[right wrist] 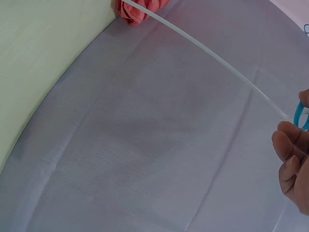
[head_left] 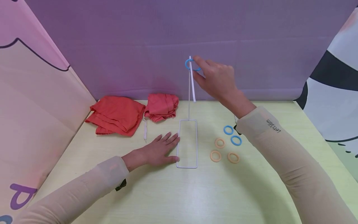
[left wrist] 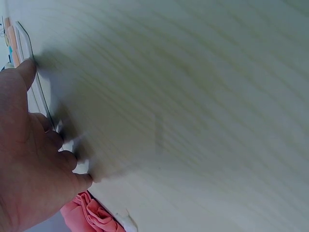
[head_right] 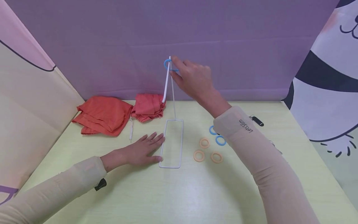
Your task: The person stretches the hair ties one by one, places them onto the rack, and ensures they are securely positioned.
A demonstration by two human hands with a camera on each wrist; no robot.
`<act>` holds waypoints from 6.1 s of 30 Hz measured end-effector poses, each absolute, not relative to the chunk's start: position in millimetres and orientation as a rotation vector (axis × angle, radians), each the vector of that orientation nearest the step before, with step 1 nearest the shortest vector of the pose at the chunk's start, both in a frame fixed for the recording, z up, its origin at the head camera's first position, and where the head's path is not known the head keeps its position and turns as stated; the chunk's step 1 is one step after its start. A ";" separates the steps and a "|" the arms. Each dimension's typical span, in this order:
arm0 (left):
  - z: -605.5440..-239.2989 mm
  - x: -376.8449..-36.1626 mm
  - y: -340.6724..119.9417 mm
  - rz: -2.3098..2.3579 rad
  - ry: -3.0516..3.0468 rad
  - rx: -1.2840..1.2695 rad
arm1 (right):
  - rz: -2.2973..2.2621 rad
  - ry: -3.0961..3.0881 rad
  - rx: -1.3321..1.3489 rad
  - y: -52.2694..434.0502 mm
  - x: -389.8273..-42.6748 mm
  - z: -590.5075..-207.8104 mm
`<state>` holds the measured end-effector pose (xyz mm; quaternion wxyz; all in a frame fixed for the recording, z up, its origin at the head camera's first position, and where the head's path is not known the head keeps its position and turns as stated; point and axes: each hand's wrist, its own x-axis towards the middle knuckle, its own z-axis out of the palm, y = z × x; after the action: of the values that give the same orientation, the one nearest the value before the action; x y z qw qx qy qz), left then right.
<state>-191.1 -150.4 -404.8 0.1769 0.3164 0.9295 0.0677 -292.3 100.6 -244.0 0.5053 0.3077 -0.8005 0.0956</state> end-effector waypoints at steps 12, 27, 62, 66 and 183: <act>-405.6 -194.4 -149.2 0.152 2.626 0.886 | 0.229 -1.989 0.742 105.9 -289.7 -244.2; -403.2 -192.6 -149.9 0.146 2.628 0.880 | 0.527 -2.499 0.723 146.7 -232.4 -255.6; -406.4 -192.0 -147.8 0.152 2.645 0.867 | 0.198 -3.238 0.415 234.0 -240.9 -380.4; -406.5 -192.2 -147.7 0.155 2.641 0.867 | 0.187 -3.275 0.392 231.8 -245.3 -382.8; -403.1 -190.3 -146.0 0.113 2.624 0.858 | 0.243 -1.899 0.740 105.9 -262.5 -241.7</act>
<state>-190.3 -146.0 -403.1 0.1882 0.3050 0.9327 0.0402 -262.5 105.9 -241.7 0.5180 0.3085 -0.7914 0.1013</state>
